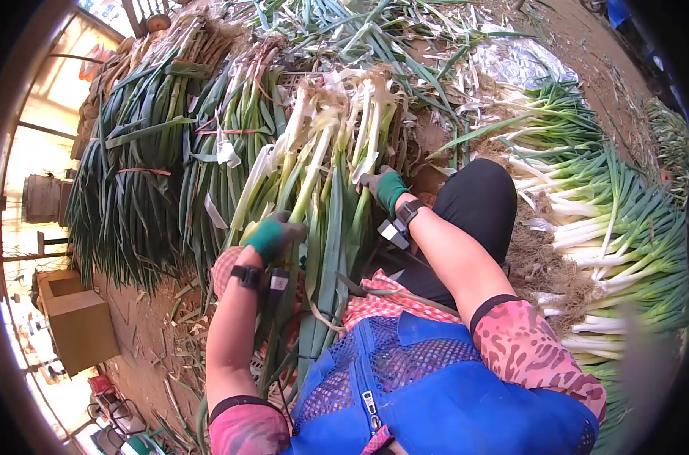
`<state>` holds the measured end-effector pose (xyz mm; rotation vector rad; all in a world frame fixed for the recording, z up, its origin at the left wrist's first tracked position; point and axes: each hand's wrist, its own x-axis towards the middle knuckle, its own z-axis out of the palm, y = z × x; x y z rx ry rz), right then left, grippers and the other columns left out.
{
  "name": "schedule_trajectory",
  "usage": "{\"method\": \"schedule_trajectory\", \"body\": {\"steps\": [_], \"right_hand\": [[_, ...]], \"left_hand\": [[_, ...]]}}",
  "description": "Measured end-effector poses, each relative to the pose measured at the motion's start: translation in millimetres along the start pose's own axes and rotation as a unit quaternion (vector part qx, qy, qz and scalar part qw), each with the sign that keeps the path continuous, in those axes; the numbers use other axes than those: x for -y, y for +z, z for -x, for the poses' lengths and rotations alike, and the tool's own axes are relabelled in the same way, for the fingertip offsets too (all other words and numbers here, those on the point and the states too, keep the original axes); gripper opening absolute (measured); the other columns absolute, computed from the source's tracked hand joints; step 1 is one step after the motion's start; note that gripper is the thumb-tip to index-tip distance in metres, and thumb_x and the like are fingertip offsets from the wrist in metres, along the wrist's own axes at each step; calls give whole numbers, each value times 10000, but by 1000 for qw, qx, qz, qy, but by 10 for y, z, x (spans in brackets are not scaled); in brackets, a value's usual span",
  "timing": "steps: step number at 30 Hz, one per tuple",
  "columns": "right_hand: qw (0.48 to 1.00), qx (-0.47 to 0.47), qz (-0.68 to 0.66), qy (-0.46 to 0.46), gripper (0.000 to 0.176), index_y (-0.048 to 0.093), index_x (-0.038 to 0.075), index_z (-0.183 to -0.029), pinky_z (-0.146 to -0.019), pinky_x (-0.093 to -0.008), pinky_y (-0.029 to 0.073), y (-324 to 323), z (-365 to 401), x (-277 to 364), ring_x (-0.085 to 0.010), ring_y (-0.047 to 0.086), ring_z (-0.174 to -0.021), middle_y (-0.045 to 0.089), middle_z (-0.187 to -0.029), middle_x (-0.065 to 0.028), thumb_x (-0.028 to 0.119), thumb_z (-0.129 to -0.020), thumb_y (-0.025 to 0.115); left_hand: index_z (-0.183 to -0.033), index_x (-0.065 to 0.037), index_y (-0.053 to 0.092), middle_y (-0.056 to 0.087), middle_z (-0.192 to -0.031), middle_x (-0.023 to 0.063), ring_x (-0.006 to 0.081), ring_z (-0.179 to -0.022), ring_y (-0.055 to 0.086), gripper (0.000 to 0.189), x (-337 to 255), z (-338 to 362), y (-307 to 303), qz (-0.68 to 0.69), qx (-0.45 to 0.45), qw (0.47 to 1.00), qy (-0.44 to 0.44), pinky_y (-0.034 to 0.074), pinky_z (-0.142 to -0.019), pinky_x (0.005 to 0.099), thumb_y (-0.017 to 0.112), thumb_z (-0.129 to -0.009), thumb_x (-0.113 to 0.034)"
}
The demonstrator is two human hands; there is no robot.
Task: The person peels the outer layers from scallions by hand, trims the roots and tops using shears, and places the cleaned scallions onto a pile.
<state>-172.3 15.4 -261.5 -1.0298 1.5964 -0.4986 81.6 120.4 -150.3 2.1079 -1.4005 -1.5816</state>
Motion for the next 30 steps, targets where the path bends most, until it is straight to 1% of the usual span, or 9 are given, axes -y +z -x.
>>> {"method": "schedule_trajectory", "body": {"steps": [5, 9, 13, 18, 21, 23, 27, 29, 30], "right_hand": [[984, 54, -168, 18, 547, 584, -67, -1072, -697, -371, 512, 141, -127, -174, -273, 630, -751, 661, -857, -178, 252, -674, 782], [951, 142, -249, -120, 589, 623, -75, -1117, -779, -329, 503, 133, 43, 49, -182, 626, -844, 678, -943, -99, 412, -819, 763], [941, 268, -191, -82, 587, 632, -1, -1223, -844, -290, 481, 201, 283, 338, -155, 608, -938, 671, -1086, -73, 467, -876, 705], [814, 262, -223, -468, 340, 627, -11, -1232, -1013, -297, 470, 5, -15, 325, -194, 606, -1175, 630, -1284, -168, 149, -938, 565], [853, 264, -264, -365, 331, 616, -21, -1220, -964, -313, 506, -256, 25, 407, -223, 618, -1141, 620, -1288, -179, 164, -956, 541], [843, 273, -313, -343, 319, 612, -21, -1208, -985, -334, 492, -297, -32, 408, -245, 614, -1140, 620, -1282, -176, 165, -963, 530], [761, 209, -314, -528, 265, 646, -12, -1109, -1094, -397, 408, -184, -259, 236, -292, 577, -1218, 649, -1228, -174, 185, -957, 555], [775, 206, -253, -541, 604, 675, -1, -1083, -1131, -435, 352, -81, -407, -19, -328, 521, -1288, 629, -1273, -191, 557, -939, 497], [797, 219, -234, -512, 666, 671, 0, -1110, -1136, -439, 344, -80, -340, -42, -332, 517, -1292, 619, -1290, -188, 605, -917, 472]], "left_hand": [[-1035, 24, 659, 649, -826, 46, 138, -692, 587, 399, -70, -387, 212, 92, -45, 995, -8, 464, -637, 287, 712, -815, -304], [-989, 19, 641, 608, -709, 5, 83, -608, 545, 287, -279, -270, 169, 243, -52, 968, 37, 434, -564, 265, 670, -846, -228], [-1115, 9, 638, 648, -837, 28, 99, -716, 562, 355, -530, -160, 220, 239, -43, 965, 98, 464, -664, 251, 694, -868, -241], [-1235, -32, 596, 660, -1007, 21, 90, -854, 582, 381, -576, -84, 424, 149, -2, 974, 168, 473, -752, 246, 655, -933, -258], [-1320, -17, 558, 674, -989, 51, 118, -889, 608, 492, -720, -7, 87, 145, 78, 968, 190, 490, -789, 272, 581, -978, -370], [-1288, -3, 579, 679, -1104, 52, 122, -978, 627, 484, -621, -138, -131, 348, 110, 922, 132, 491, -879, 249, 570, -983, -379], [-1271, -2, 593, 688, -1120, 102, 196, -1021, 644, 560, -84, -864, -436, 146, -108, 972, 149, 498, -918, 325, 716, -856, -357], [-1277, 3, 590, 671, -1175, 126, 206, -1061, 637, 559, -97, -1013, -430, 21, -179, 976, 124, 483, -953, 323, 743, -835, -304], [-1280, 5, 589, 662, -1202, 138, 211, -1082, 634, 562, -77, -1089, -405, -40, -213, 970, 109, 475, -970, 322, 756, -824, -278]]}}
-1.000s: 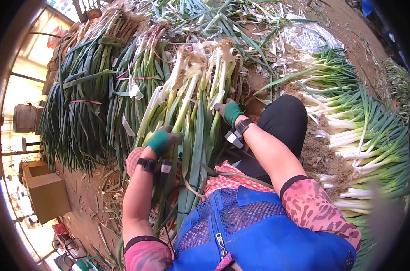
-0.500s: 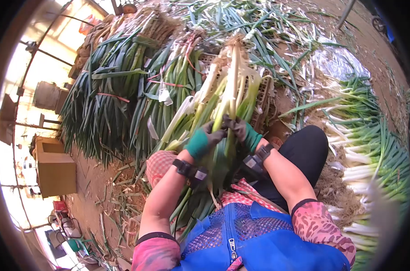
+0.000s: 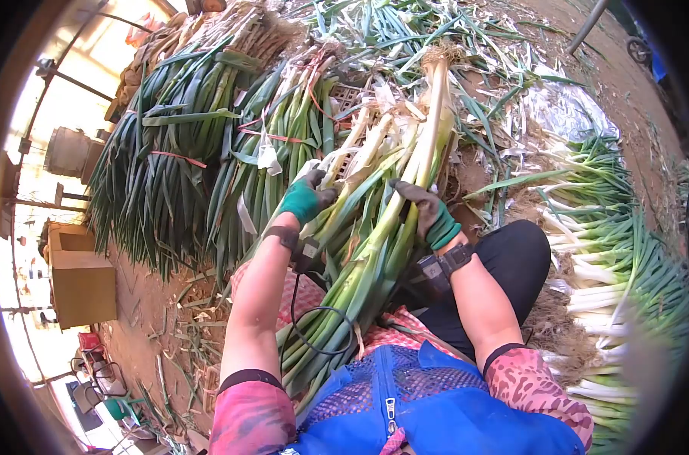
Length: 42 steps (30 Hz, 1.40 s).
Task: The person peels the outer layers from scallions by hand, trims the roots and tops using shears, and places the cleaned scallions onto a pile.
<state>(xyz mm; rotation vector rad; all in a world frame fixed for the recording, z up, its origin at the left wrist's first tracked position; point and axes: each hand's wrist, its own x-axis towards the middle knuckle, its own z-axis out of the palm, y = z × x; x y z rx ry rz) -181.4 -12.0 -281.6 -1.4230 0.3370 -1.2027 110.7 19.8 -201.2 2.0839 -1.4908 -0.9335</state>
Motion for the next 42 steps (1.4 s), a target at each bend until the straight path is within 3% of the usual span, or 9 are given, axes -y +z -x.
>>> {"method": "schedule_trajectory", "body": {"steps": [10, 17, 27, 33, 36, 37, 38, 40, 42], "right_hand": [[998, -26, -52, -29, 393, 672, 10, -1073, -1106, -423, 385, -50, -16, 158, -302, 569, -1236, 659, -1210, -169, 363, -1003, 513], [916, -46, -226, 327, 322, 644, 3, -1212, -1003, -345, 470, 310, -311, 421, -200, 626, -1126, 657, -1227, -129, 188, -951, 598], [884, -76, -348, 302, 313, 658, -17, -1173, -976, -336, 491, 596, -303, 576, -189, 634, -1072, 671, -1167, -112, 178, -931, 626], [900, -166, -199, 351, 414, 647, 25, -1165, -748, -300, 527, 659, -367, 517, -146, 652, -833, 703, -967, -45, 195, -807, 764], [911, -177, -169, 332, 398, 614, 30, -1170, -724, -290, 508, 783, -430, 624, -123, 628, -823, 682, -966, -21, 221, -850, 754], [913, -175, -174, 325, 412, 604, 26, -1189, -759, -284, 503, 817, -446, 660, -118, 621, -849, 672, -980, -19, 225, -858, 750], [915, -174, -180, 318, 427, 594, 22, -1207, -794, -278, 498, 842, -459, 690, -114, 614, -875, 663, -995, -17, 229, -866, 745], [922, -130, -171, 322, 399, 580, 33, -1242, -825, -283, 496, 901, -505, 739, -124, 590, -876, 638, -1013, -9, 302, -956, 649], [967, -78, -99, 220, 439, 540, 33, -1311, -887, -258, 469, 915, -512, 769, -125, 580, -942, 629, -1063, -19, 322, -986, 598]], "left_hand": [[-1200, -114, 631, 689, -1085, 206, 387, -1025, 653, 561, -238, 114, 446, -134, -2, 989, -61, 504, -917, 433, 716, -737, -421], [-1039, 23, 636, 713, -972, 79, 118, -799, 666, 357, -846, -124, -329, 330, 47, 934, 131, 534, -730, 245, 816, -812, -185], [-1222, 44, 596, 693, -1102, 89, 111, -929, 654, 452, -1136, 282, -335, 345, 207, 915, 10, 515, -832, 235, 761, -865, -179], [-1191, 21, 600, 676, -1027, 107, 158, -942, 624, 404, -536, 166, -483, -119, -285, 931, 195, 502, -814, 263, 701, -887, -225], [-1287, 4, 567, 605, -1259, 151, 195, -1134, 616, 390, -1126, 688, -418, 208, 97, 973, -6, 462, -984, 312, 600, -947, -184], [-1305, -2, 554, 552, -1348, 139, 219, -1162, 605, 359, -821, 705, -305, 154, 231, 946, 165, 459, -1017, 343, 534, -962, -105], [-1340, -5, 524, 506, -1394, 150, 268, -1171, 600, 389, -1089, 904, -271, -145, 193, 892, 383, 472, -1017, 377, 494, -954, -41], [-1296, 26, 537, 565, -1287, 146, 248, -1120, 598, 463, -1011, 1021, 116, -80, 91, 932, 343, 507, -930, 368, 667, -876, -118], [-1238, 27, 566, 618, -1165, 113, 182, -1014, 614, 502, -1135, 1179, 218, 199, 96, 972, 77, 524, -856, 329, 766, -806, -134]]}}
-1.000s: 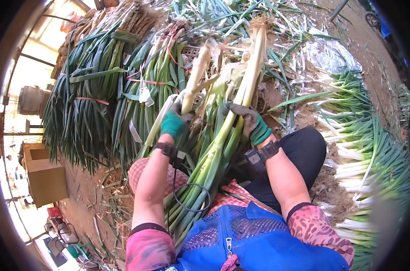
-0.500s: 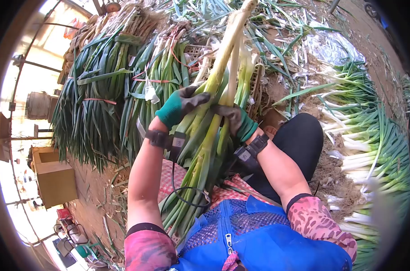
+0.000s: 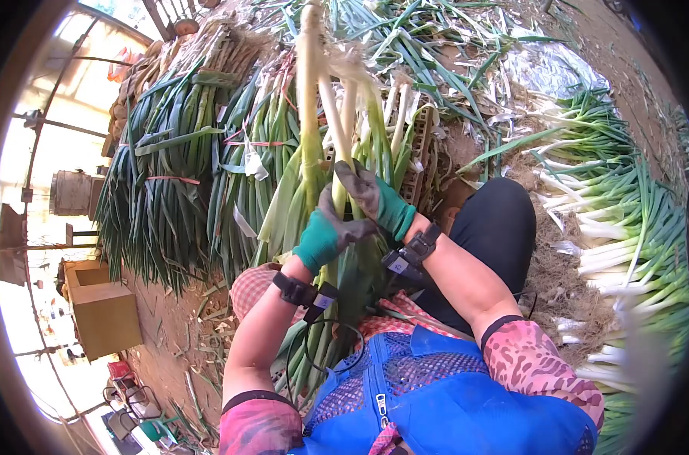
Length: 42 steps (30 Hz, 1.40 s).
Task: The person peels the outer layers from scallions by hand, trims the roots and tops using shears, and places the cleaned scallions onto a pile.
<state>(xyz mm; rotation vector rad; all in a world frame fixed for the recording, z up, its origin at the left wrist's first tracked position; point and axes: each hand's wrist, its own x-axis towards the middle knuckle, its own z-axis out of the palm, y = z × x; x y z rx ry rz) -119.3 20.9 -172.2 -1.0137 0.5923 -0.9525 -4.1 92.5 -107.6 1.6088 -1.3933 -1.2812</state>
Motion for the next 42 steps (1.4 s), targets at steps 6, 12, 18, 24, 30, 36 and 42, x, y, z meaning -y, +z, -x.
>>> {"method": "schedule_trajectory", "body": {"steps": [6, 12, 18, 24, 30, 36, 42], "right_hand": [[988, 36, -67, -132, 449, 545, -8, -1233, -887, -257, 478, -126, -83, -163, -128, 594, -1000, 617, -1111, -57, 372, -994, 536], [916, -379, 129, 17, 336, 665, 31, -888, -658, -339, 514, -1124, -647, -487, -234, 674, -797, 670, -783, -99, 346, -948, 564], [847, -289, 401, 195, 741, 540, -85, -1265, -974, -444, 467, -935, -721, -782, -421, 615, -1125, 638, -1164, -307, 494, -823, 672], [830, -364, 374, 197, 686, 528, -26, -1269, -941, -476, 495, -1094, -1243, -732, -430, 620, -1105, 631, -1189, -292, 457, -809, 687], [890, -247, 312, 223, 767, 646, -95, -1113, -825, -409, 512, -1039, -1357, -972, -331, 667, -960, 688, -1026, -256, 558, -731, 770], [985, -153, 80, -27, 473, 641, -56, -1132, -794, -348, 524, -904, -1726, -589, -228, 663, -931, 692, -1042, -147, 341, -877, 677], [795, -289, 232, -481, 240, 610, 108, -1129, -763, -321, 551, -474, -1457, 2255, -208, 649, -874, 653, -981, -90, 180, -903, 647]], "left_hand": [[-1089, -2, 620, 681, -904, 52, 112, -772, 635, 358, -344, -12, -448, 95, -46, 994, -35, 528, -696, 261, 769, -786, -122], [-1122, 20, 578, 606, -810, 68, 167, -710, 594, 407, -341, 125, -1100, 97, -91, 991, -28, 494, -674, 300, 626, -870, -295], [-1138, 28, 563, 580, -781, 48, 156, -685, 580, 428, -303, 412, -1165, 127, -99, 986, -52, 478, -632, 287, 601, -871, -304], [-1191, 28, 541, 579, -796, 50, 178, -713, 596, 437, -511, 813, -1190, 180, -108, 978, -11, 505, -672, 316, 640, -797, -134], [-1247, 32, 531, 585, -859, 64, 179, -746, 597, 484, -494, 844, -1220, 199, -193, 959, -62, 506, -697, 312, 653, -809, -131], [-1279, 43, 504, 595, -849, 57, 161, -740, 589, 568, -577, 952, -1475, 156, -209, 965, 7, 492, -703, 283, 668, -793, -199], [-1315, 34, 482, 580, -875, 40, 134, -732, 572, 578, -1019, 1042, -1676, 143, -239, 957, 80, 486, -705, 275, 659, -811, -187]]}}
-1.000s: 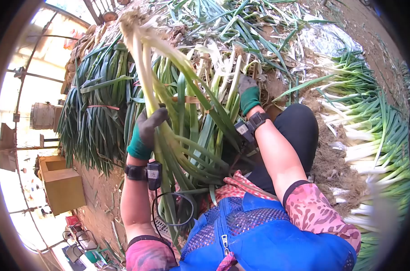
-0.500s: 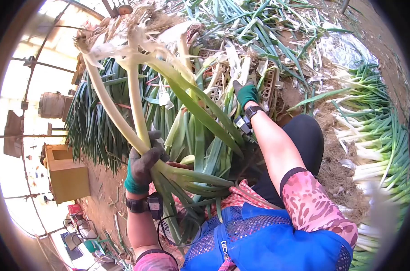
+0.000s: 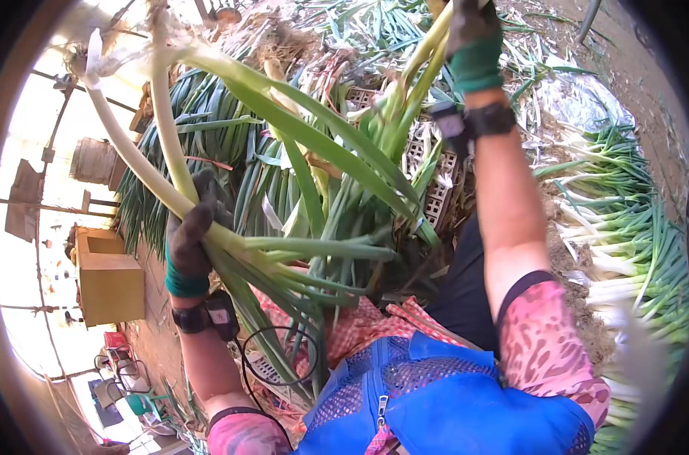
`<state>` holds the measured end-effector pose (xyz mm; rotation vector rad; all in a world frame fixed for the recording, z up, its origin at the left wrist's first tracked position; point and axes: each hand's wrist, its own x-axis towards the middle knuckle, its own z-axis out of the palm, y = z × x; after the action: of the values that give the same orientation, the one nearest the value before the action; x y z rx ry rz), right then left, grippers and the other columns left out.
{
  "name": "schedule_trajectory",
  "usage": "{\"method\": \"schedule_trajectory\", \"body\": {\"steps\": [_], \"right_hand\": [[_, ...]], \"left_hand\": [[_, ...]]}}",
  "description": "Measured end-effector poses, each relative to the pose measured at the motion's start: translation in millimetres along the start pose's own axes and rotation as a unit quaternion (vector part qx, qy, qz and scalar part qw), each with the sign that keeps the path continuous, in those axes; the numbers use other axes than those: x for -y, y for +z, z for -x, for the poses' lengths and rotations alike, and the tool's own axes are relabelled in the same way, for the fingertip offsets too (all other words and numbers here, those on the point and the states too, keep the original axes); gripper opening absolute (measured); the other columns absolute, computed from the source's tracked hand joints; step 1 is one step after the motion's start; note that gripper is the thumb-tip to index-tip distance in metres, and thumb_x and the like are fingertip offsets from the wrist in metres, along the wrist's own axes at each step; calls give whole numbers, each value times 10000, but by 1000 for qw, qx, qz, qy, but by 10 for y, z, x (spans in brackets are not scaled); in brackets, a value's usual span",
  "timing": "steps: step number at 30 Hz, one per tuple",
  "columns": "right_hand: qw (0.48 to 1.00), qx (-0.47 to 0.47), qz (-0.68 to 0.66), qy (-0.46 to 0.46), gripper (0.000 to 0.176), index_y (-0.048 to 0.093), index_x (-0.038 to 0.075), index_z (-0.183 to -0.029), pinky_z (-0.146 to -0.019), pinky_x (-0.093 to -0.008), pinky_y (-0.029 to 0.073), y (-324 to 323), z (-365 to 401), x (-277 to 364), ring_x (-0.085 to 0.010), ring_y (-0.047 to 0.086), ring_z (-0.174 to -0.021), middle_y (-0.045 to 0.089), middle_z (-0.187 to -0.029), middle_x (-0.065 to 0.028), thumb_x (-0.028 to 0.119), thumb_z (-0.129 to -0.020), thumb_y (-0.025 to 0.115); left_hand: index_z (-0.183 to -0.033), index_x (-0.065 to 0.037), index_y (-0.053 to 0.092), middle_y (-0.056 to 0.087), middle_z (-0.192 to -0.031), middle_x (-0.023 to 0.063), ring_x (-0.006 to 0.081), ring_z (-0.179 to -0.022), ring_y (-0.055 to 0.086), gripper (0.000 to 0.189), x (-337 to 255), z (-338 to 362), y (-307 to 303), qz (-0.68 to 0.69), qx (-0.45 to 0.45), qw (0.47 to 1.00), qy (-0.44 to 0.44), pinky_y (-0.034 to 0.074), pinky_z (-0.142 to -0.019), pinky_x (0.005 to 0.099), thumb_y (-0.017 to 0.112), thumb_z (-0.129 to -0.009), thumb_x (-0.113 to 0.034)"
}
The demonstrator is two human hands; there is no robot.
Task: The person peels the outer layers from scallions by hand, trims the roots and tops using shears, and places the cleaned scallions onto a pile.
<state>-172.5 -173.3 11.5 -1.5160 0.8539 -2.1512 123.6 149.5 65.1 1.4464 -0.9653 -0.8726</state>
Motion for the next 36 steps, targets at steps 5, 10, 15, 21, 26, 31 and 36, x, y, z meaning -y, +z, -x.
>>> {"method": "schedule_trajectory", "body": {"steps": [5, 10, 15, 21, 26, 31, 36], "right_hand": [[958, -49, -259, -115, 222, 625, 29, -1123, -753, -260, 521, -318, -1092, 240, -96, 574, -821, 590, -949, -9, 198, -979, 617], [968, -17, -143, -203, 176, 595, 53, -1121, -712, -309, 552, -694, -1250, 1671, -186, 646, -925, 631, -1030, -70, 71, -946, 610], [828, 137, 272, -471, 255, 597, 66, -1123, -655, -293, 548, -837, -1130, 2405, -168, 681, -804, 670, -939, -97, 238, -942, 649], [711, 346, -571, 222, 329, 553, 32, -1186, -820, -322, 543, 108, -69, 1603, -197, 633, -945, 635, -1032, -96, 270, -962, 590], [911, 240, -198, 271, 320, 605, 27, -1009, -689, -335, 497, 684, 1345, 1462, -181, 611, -744, 658, -876, -113, 310, -893, 701], [915, 260, -247, 187, 362, 510, -79, -1235, -867, -330, 522, 644, 1576, 1989, -245, 636, -1015, 608, -1135, -169, 94, -929, 598], [913, 341, -223, 33, 528, 442, -99, -1363, -1024, -394, 468, 365, 1501, 1393, -368, 592, -1147, 565, -1278, -248, 81, -901, 625]], "left_hand": [[-1287, 16, 503, 585, -880, 40, 137, -742, 577, 540, 170, 52, -3, -38, 19, 999, 17, 492, -709, 279, 678, -816, -182], [-1198, -11, 535, 610, -855, 58, 162, -749, 603, 441, 563, 76, 15, 25, 31, 998, -45, 507, -699, 300, 689, -823, -183], [-1233, -23, 517, 597, -865, 59, 169, -758, 587, 461, 577, 62, 169, 73, 59, 994, -50, 503, -703, 308, 681, -823, -155], [-1118, 15, 581, 679, -1035, 123, 213, -946, 658, 361, 373, 198, 434, 152, 140, 978, -30, 515, -910, 354, 692, -784, -66], [-1223, -13, 557, 662, -1093, 95, 192, -986, 637, 470, 390, 267, 541, 109, 223, 967, -57, 504, -911, 326, 719, -792, -108], [-1193, -16, 553, 657, -1007, 80, 168, -882, 625, 462, 376, 237, 572, -49, 186, 979, 63, 509, -808, 313, 731, -789, -154], [-1065, 3, 626, 676, -930, 83, 171, -847, 629, 318, 328, 319, 485, 36, 174, 984, 13, 510, -796, 315, 698, -794, -148]]}}
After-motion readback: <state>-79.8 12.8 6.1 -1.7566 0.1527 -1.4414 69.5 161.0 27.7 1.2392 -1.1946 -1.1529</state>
